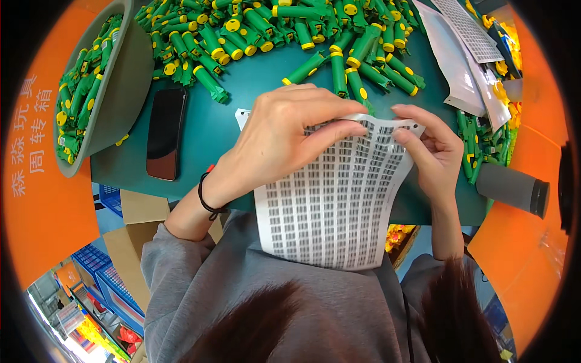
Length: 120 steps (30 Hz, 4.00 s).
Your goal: Applying small white stickers to green and yellow plastic toy components at an assembly workbench.
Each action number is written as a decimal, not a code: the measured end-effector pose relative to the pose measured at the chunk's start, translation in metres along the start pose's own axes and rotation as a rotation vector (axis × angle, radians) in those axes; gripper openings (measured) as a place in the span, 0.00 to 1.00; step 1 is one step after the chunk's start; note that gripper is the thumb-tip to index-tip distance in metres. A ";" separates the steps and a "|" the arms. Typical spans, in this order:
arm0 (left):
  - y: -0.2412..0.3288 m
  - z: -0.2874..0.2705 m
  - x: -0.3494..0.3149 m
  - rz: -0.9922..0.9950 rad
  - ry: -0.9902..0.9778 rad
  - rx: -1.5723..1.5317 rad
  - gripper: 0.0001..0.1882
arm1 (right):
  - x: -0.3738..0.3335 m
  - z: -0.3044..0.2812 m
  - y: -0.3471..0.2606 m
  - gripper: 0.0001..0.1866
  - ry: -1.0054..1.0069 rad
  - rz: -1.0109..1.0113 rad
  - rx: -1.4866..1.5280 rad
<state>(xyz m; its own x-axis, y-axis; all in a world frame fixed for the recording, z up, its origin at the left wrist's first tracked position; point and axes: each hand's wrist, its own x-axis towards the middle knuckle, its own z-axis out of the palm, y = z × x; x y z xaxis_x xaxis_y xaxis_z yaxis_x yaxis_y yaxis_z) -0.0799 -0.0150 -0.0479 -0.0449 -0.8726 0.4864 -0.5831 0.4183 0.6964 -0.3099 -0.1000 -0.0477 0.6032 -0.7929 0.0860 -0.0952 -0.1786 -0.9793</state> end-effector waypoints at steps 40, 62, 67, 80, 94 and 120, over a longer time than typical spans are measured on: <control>0.012 -0.002 0.020 0.225 0.017 0.059 0.08 | -0.020 0.003 -0.017 0.10 0.092 -0.121 -0.099; 0.015 0.006 0.018 0.345 0.074 0.105 0.10 | -0.020 0.007 -0.020 0.10 0.069 -0.104 0.094; 0.017 0.008 0.017 0.324 0.065 0.115 0.10 | -0.018 0.002 -0.013 0.08 0.049 -0.208 -0.037; 0.021 0.004 0.019 0.327 0.089 0.141 0.10 | -0.016 0.001 -0.016 0.09 0.035 -0.145 0.121; 0.031 0.002 0.024 0.151 0.074 0.014 0.13 | -0.019 0.013 -0.007 0.18 0.186 -0.291 0.087; 0.028 0.012 0.020 0.289 0.083 0.093 0.14 | -0.025 0.017 -0.018 0.15 0.220 -0.182 0.267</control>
<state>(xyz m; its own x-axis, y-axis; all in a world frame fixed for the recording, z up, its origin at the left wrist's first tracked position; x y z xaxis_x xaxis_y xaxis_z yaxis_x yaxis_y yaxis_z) -0.1067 -0.0238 -0.0250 -0.1558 -0.6955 0.7014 -0.6279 0.6179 0.4732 -0.3100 -0.0669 -0.0358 0.4046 -0.8733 0.2713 0.2246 -0.1927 -0.9552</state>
